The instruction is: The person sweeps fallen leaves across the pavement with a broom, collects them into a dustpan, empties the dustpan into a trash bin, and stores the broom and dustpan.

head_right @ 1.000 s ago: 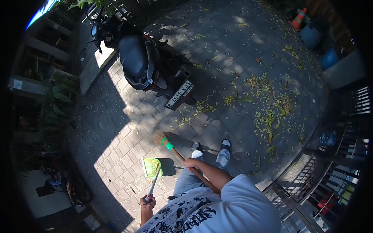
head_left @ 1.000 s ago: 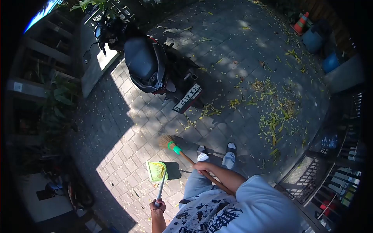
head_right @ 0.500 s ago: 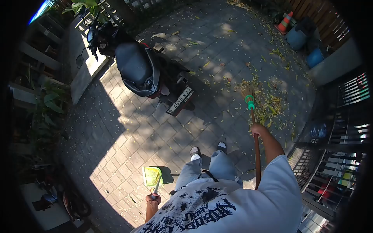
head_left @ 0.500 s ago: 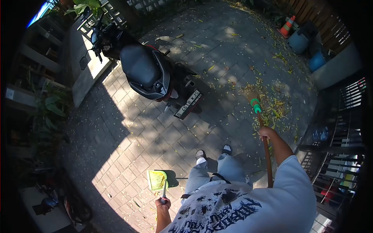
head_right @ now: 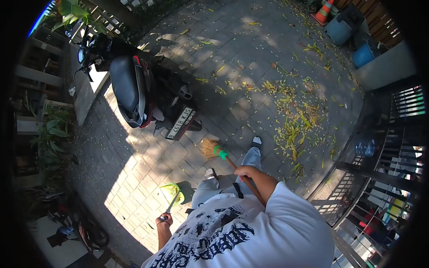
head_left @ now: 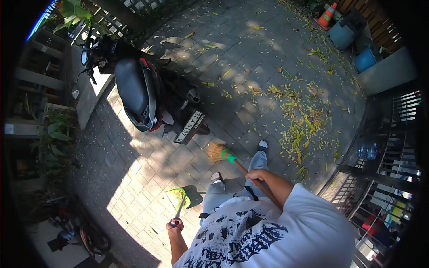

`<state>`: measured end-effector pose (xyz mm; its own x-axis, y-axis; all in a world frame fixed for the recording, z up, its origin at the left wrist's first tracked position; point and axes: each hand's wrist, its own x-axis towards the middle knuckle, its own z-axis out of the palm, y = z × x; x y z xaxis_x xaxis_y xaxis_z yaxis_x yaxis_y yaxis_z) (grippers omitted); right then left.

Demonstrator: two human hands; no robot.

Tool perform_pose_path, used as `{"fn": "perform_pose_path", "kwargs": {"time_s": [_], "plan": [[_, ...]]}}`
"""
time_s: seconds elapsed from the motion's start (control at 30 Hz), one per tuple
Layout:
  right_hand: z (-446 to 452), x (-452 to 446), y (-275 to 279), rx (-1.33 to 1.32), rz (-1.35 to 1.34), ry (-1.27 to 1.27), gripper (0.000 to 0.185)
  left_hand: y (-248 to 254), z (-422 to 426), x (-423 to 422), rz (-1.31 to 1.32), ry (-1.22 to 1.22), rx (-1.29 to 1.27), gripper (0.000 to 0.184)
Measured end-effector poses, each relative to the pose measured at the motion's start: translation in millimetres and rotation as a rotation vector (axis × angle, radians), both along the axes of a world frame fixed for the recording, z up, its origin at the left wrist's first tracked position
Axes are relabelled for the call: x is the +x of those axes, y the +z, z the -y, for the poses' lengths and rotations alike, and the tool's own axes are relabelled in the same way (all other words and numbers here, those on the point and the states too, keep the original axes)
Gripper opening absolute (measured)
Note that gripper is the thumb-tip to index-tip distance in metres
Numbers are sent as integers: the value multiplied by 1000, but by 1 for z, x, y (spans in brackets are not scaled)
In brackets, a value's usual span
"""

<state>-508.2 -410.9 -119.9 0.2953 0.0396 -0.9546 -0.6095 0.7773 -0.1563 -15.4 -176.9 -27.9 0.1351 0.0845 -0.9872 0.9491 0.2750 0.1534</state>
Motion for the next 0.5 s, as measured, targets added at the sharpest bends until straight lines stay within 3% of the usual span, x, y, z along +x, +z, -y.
{"fn": "perform_pose_path", "kwargs": {"time_s": [0.03,0.07,0.1,0.13,0.17,0.23,0.27,0.33,0.4,0.43,0.5], "plan": [[15,-68,3,43,-96,-212,24,-2,0,-14,53,-2,-42,14],[32,-131,17,63,-225,-266,24,14,17,-41,15,76,3,16],[53,-184,47,7,-326,-353,25,20,22,-61,-9,127,-1,18],[62,-241,41,-102,-354,-450,21,23,36,-78,-33,175,-16,21],[75,-283,42,-255,-459,-407,18,17,50,-91,-34,177,-28,21],[103,-351,48,-318,-571,-319,17,6,54,-109,69,210,28,29],[115,-374,60,-339,-608,-395,14,11,64,-120,81,221,21,29],[145,-396,93,-370,-632,-477,12,26,99,-141,-11,282,100,40],[171,-401,120,-343,-522,-218,10,49,127,-165,-15,342,83,46],[184,-390,122,-347,-520,-205,10,53,132,-169,-29,401,77,46],[214,-338,119,-331,-239,-74,16,55,143,-176,-32,494,53,45]]}}
